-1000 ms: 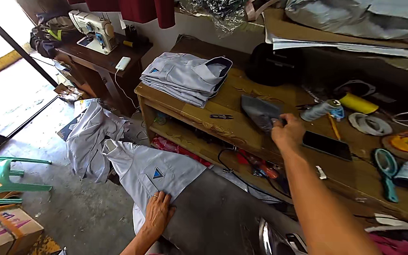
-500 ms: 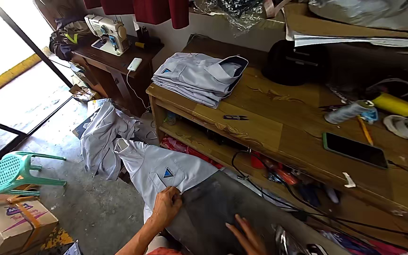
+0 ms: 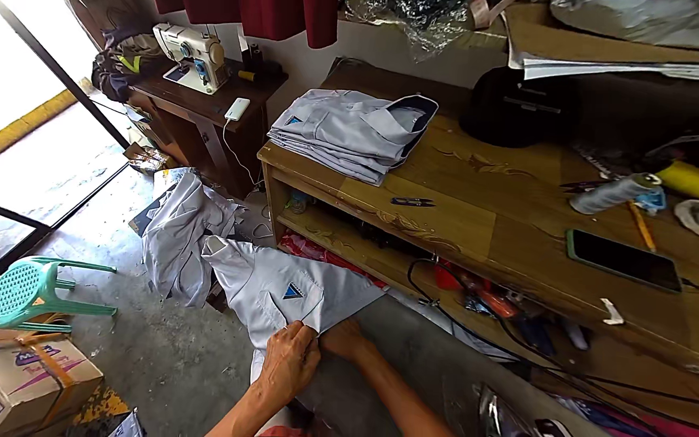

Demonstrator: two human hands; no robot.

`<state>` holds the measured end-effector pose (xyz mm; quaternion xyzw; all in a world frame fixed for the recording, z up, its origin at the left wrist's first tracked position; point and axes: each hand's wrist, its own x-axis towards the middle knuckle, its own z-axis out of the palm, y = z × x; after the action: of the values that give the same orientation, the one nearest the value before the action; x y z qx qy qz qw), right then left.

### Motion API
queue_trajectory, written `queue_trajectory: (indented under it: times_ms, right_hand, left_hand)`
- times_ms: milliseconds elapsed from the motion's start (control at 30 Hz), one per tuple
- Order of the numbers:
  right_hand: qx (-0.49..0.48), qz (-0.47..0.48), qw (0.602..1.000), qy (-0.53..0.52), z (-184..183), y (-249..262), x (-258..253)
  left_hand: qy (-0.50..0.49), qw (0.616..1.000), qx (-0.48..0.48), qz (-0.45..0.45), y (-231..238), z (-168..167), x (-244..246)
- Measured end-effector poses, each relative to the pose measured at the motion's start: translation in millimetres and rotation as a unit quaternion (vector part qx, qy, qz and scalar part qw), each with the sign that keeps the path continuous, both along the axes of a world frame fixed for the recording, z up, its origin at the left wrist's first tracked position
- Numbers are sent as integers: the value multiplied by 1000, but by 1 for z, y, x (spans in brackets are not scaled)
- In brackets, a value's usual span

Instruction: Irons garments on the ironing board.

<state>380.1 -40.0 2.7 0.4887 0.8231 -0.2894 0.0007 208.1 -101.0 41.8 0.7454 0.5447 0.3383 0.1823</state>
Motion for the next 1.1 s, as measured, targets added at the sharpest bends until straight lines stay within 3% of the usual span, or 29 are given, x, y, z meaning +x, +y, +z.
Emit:
queue_trajectory:
  times_ms: [67,167,233,300,433,533,633,700,933,1067,1100]
  right_hand:
    - [-77,-33,996,-23,13,11,-9]
    - [25,-79,996,15,-6,-19,17]
    - [-29,-91,995,26,1,-63,55]
    - [-101,-132,980,111,15,-129,96]
    - [-358,-194,869,283,15,-246,159]
    - [-434,-308,788,310,-19,-306,185]
    - [-463,-438,703,315,-50,-335,199]
    - [-456,-507,649,338,-62,-347,203]
    - [-286,-664,522,453,-56,-354,189]
    - [-123,-742,371,544,-60,-347,170]
    - [-88,-753,349,551,-62,-347,171]
  left_hand:
    - [-1,998,-56,-34,-2,-9,-1]
    - [31,962,-243,-124,1,-30,-13]
    - [57,962,-243,-107,-1,-41,-24]
    - [63,976,-207,-22,-1,-41,-36]
    - [60,971,-176,152,9,-46,-71]
    - [51,954,-193,223,10,-60,-78]
    - [47,947,-207,242,11,-67,-73]
    - [41,941,-221,252,11,-67,-73]
    - [28,942,-225,247,9,-68,-77]
    - [12,955,-233,181,10,-67,-94]
    - [8,956,-244,160,7,-70,-100]
